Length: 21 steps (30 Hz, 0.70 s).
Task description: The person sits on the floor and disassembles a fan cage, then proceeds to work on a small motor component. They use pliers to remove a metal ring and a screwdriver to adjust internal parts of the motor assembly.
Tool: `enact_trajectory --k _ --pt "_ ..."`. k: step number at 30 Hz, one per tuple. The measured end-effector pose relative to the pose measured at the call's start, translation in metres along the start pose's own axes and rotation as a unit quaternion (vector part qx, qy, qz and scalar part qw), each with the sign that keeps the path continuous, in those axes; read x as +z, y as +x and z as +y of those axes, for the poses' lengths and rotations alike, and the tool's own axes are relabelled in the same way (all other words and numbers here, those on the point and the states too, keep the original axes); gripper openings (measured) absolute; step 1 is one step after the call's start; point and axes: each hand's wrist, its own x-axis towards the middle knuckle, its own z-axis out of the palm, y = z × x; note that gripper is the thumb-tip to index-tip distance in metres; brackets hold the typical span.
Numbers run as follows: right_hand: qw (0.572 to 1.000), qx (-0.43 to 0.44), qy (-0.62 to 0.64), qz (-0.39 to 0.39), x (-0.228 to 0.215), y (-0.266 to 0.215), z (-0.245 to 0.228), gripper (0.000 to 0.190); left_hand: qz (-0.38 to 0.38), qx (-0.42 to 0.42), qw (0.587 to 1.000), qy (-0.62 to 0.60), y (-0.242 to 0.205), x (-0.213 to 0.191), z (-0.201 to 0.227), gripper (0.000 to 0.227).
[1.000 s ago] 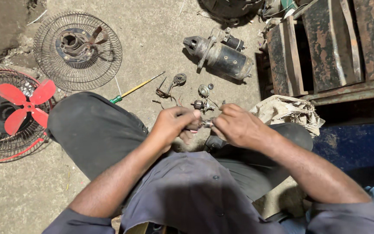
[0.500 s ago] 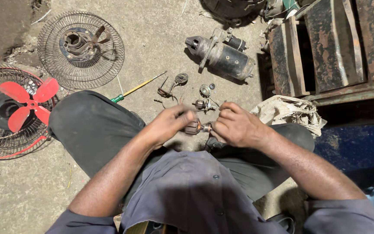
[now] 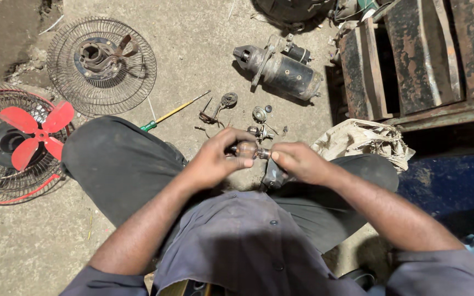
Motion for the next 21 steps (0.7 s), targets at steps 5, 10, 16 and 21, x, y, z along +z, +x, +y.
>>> enact_trajectory --k 5,10,16,21 --pt "0.822 -0.391 -0.404 0.088 -0.008 0.004 -0.005 0.033 0.004 -0.390 0.837 -0.384 0.007 0.006 -0.007 0.041" --pt "0.997 -0.043 -0.005 0.061 0.015 0.000 0.008 0.038 -0.014 0.035 0.998 -0.047 0.002 -0.009 0.007 0.033" --pt "0.995 -0.054 0.053 0.061 0.008 0.003 0.002 0.035 0.021 -0.059 0.990 -0.123 0.005 -0.010 0.008 0.030" --pt "0.958 -0.200 -0.178 0.104 0.010 0.005 0.003 0.032 -0.003 -0.365 0.877 -0.312 0.007 -0.004 -0.008 0.036"
